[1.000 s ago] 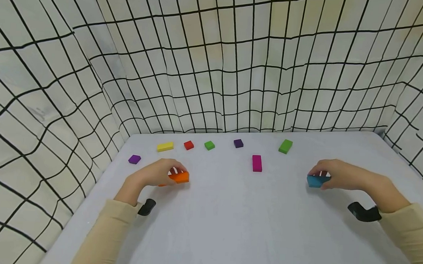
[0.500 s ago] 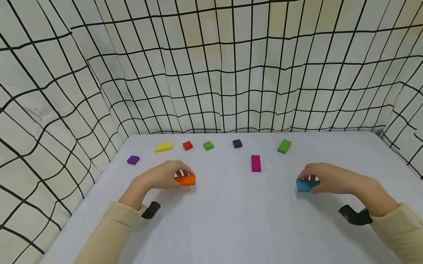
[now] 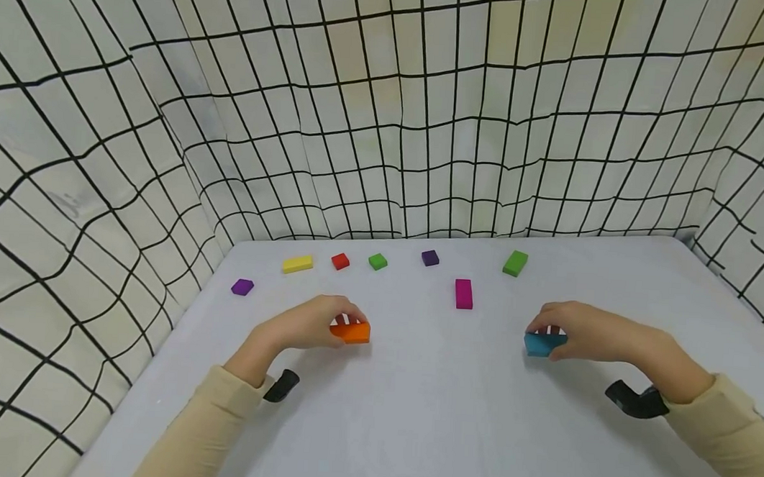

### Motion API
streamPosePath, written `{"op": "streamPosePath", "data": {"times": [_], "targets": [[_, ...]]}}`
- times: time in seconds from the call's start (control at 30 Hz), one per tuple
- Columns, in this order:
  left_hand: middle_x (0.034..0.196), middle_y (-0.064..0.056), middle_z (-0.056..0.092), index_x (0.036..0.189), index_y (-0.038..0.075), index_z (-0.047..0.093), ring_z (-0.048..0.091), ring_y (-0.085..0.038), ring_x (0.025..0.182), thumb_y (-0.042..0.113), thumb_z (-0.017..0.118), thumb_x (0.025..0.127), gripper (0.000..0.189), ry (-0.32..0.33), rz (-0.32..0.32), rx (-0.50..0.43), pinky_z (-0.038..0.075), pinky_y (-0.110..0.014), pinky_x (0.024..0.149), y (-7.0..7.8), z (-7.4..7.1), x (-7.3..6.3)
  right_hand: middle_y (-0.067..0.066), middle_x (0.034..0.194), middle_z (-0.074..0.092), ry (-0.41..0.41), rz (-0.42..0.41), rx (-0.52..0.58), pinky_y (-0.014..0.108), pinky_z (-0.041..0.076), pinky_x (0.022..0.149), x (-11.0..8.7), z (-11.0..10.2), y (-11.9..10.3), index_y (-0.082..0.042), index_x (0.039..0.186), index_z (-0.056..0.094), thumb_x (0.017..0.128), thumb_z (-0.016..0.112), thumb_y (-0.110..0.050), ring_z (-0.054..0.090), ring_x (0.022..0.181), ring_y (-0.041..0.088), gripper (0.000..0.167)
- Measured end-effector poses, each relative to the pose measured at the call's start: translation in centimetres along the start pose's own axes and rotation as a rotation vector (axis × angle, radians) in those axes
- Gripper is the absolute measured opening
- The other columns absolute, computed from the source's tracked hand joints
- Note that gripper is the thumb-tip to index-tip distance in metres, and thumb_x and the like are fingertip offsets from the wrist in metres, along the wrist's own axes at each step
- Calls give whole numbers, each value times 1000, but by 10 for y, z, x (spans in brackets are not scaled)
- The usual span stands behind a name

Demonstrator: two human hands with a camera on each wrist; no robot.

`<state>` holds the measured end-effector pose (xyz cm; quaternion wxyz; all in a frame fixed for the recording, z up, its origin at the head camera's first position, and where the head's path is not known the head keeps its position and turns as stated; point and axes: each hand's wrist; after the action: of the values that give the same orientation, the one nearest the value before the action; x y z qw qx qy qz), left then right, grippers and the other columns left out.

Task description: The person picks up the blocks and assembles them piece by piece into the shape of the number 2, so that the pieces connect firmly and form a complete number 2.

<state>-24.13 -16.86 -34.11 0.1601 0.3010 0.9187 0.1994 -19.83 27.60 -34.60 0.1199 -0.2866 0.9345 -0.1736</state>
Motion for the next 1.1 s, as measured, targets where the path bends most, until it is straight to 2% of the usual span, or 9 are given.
{"op": "streamPosePath", "data": {"times": [0.3,0.67,0.93,1.1], "targets": [[115,3,66,125,12,72,58,-20,107,1,76,90,37,-1,69,-2,53,-36,93,14,10,5,-10,104,62,-6,-60,1,35,56,84,3,4,-13,-7,120,74,82,87,-12,59,95,12,40],[115,2,66,126,12,71,60,-20,109,2,75,91,37,-24,96,-10,52,-37,96,32,24,8,-11,106,62,-4,-129,0,33,56,84,4,13,-28,-8,121,74,82,87,-13,60,95,11,41],[114,5,65,126,13,72,60,-18,110,11,77,93,34,-45,141,49,51,-37,98,42,33,12,-9,106,62,-2,-154,-5,34,57,86,6,17,-40,-9,120,75,82,86,-12,61,96,12,40],[115,5,64,127,13,72,60,-17,110,11,76,93,35,-56,180,71,50,-34,99,50,39,14,-9,107,62,22,-182,-19,34,57,86,10,23,-47,-9,120,75,82,87,-10,61,95,12,40]]}}
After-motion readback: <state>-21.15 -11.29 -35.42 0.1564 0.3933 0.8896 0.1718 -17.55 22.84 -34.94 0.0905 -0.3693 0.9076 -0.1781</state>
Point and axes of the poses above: each hand's wrist, its own x-axis towards the middle knuckle, its own z-axis out of the palm, y = z × x
